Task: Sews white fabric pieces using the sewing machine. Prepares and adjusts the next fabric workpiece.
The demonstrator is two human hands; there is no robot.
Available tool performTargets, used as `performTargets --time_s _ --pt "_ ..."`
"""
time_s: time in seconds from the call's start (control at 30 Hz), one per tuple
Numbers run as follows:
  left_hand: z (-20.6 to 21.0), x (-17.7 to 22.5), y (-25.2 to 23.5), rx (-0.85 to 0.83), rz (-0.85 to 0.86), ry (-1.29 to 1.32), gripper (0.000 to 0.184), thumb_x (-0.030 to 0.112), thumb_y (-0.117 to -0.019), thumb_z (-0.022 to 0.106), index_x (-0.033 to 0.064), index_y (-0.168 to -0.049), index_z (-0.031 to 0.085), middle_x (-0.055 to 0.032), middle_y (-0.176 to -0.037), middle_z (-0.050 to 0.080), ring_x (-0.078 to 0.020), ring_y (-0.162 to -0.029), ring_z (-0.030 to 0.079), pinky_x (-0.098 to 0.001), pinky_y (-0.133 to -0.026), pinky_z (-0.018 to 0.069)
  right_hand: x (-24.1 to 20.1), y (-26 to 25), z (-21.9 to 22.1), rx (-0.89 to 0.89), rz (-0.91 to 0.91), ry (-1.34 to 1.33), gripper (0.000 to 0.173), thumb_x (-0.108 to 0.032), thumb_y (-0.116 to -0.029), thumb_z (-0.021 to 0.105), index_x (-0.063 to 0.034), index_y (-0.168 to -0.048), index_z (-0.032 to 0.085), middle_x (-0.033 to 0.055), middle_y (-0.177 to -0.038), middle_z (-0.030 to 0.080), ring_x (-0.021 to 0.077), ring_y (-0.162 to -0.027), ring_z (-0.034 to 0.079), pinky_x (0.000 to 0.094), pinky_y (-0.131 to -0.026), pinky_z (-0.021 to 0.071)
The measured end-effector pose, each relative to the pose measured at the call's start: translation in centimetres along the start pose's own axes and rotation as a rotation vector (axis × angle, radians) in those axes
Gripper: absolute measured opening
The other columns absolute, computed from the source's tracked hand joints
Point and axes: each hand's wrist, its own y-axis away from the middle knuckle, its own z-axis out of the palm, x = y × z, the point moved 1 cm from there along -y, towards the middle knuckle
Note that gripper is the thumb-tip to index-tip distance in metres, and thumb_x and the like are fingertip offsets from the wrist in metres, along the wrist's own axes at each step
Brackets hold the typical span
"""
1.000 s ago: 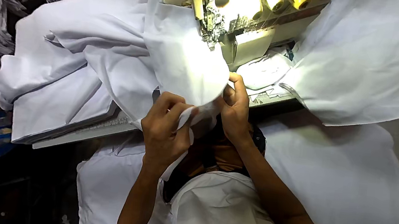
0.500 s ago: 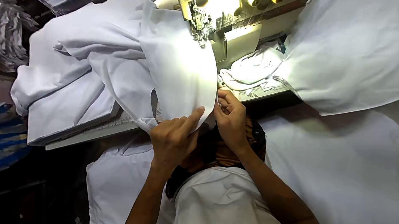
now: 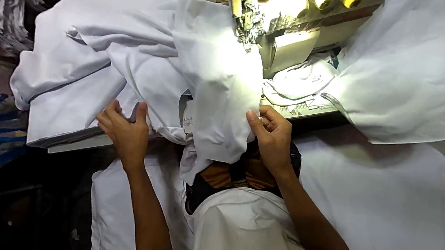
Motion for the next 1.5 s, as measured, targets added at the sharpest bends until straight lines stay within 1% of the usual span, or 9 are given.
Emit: performTargets --time_s 0.17,0.33,0.4,0.53,0.67,0.83,1.07,1.2,1.5 --pt "1.0 0.2 -2.1 0.004 0.105 0.005 0.031 0.036 -0.1027 0.061 0.0089 -0.117 0.064 -0.0122 -0.089 0.068 -0.0274 -0.074 0.065 -0.0488 -0.064 0.0524 -0.2 0.5 0.2 0.011 -0.004 0.019 0.012 -0.021 -0.1028 0.064 -0.0094 -0.103 0.068 -0.0015 -0.068 0.063 0.0053 -0.055 0.058 0.0196 -0.052 0.0492" --pt "-3.6 -2.4 -6.1 0.063 0.051 0.455 0.022 0.013 -0.1009 0.059 0.0026 -0.12 0.058 -0.0001 -0.106 0.062 -0.0053 -0.087 0.065 -0.0297 -0.076 0.0598 -0.3 0.7 -0.1 0.049 -0.023 0.036 0.009 -0.017 -0.1002 0.067 -0.0082 -0.102 0.069 -0.0029 -0.072 0.067 0.0023 -0.059 0.061 0.0175 -0.055 0.0519" --pt "-3.9 -1.8 -8.3 0.082 0.031 0.313 0.026 0.014 -0.1 0.057 -0.0011 -0.121 0.058 -0.0071 -0.11 0.062 -0.0099 -0.089 0.066 -0.0329 -0.075 0.0593 -0.3 0.7 0.0 0.031 -0.012 0.021 0.01 -0.017 -0.1004 0.067 -0.0078 -0.102 0.069 -0.0021 -0.072 0.067 0.0029 -0.059 0.062 0.0181 -0.055 0.0526" --pt "-1.6 1.0 -9.6 -0.01 0.141 -0.116 0.034 0.014 -0.1006 0.049 -0.0084 -0.125 0.056 -0.0332 -0.123 0.059 -0.0493 -0.11 0.06 -0.0664 -0.089 0.0466 -0.4 0.9 0.4 -0.03 0.004 0.013 0.012 -0.019 -0.1026 0.064 -0.0077 -0.103 0.067 -0.0011 -0.069 0.064 0.0044 -0.057 0.06 0.0189 -0.053 0.0517" --pt "-1.2 7.4 0.7 -0.121 0.506 0.122 0.051 0.033 -0.1007 0.062 0.0015 -0.138 0.049 -0.0182 -0.135 0.054 -0.0269 -0.123 0.057 -0.0423 -0.098 0.0513 -0.2 1.1 -0.3 -0.05 -0.023 0.027 0.024 -0.021 -0.1095 0.049 -0.007 -0.105 0.067 -0.0007 -0.073 0.06 0.0054 -0.06 0.055 0.02 -0.055 0.0472" --pt "5.7 10.9 11.2 -0.164 0.656 0.197 0.053 0.025 -0.0929 0.073 0.0044 -0.137 0.053 -0.0193 -0.125 0.057 -0.0324 -0.114 0.057 -0.0425 -0.094 0.0506 0.1 1.1 -0.3 -0.084 -0.046 -0.052 0.03 -0.022 -0.1112 0.042 -0.0052 -0.112 0.066 0.0011 -0.084 0.062 0.0057 -0.065 0.056 0.0193 -0.056 0.0469" --pt "3.4 8.5 10.0 -0.223 0.671 0.279 0.026 -0.006 -0.0971 0.058 0.0057 -0.113 0.075 -0.0107 -0.107 0.072 -0.0187 -0.102 0.069 -0.0294 -0.088 0.0574 0.3 0.8 -0.3 -0.14 0.002 -0.179 0.017 -0.015 -0.104 0.06 -0.0049 -0.118 0.061 0.0042 -0.086 0.07 0.0096 -0.069 0.067 0.0226 -0.06 0.0577" --pt "2.1 8.5 9.1 -0.272 0.716 0.279 0.026 -0.008 -0.0951 0.058 0.0061 -0.107 0.077 -0.0098 -0.102 0.073 -0.0173 -0.096 0.07 -0.027 -0.085 0.0568 0.4 0.7 0.1 -0.229 0.077 -0.446 0.019 -0.014 -0.1017 0.062 -0.0062 -0.118 0.061 0.0032 -0.09 0.07 0.0075 -0.08 0.068 0.025 -0.075 0.0587" --pt "-1.3 9.3 4.1 -0.09 0.736 0.263 0.017 -0.003 -0.098 0.06 0.0024 -0.103 0.075 -0.0116 -0.104 0.073 -0.0176 -0.101 0.071 -0.0314 -0.089 0.0581 0.4 0.5 0.1 -0.171 0.004 -0.383 0.017 -0.006 -0.0964 0.068 -0.0047 -0.113 0.065 0.0033 -0.091 0.065 0.0075 -0.078 0.064 0.0235 -0.071 0.0576"
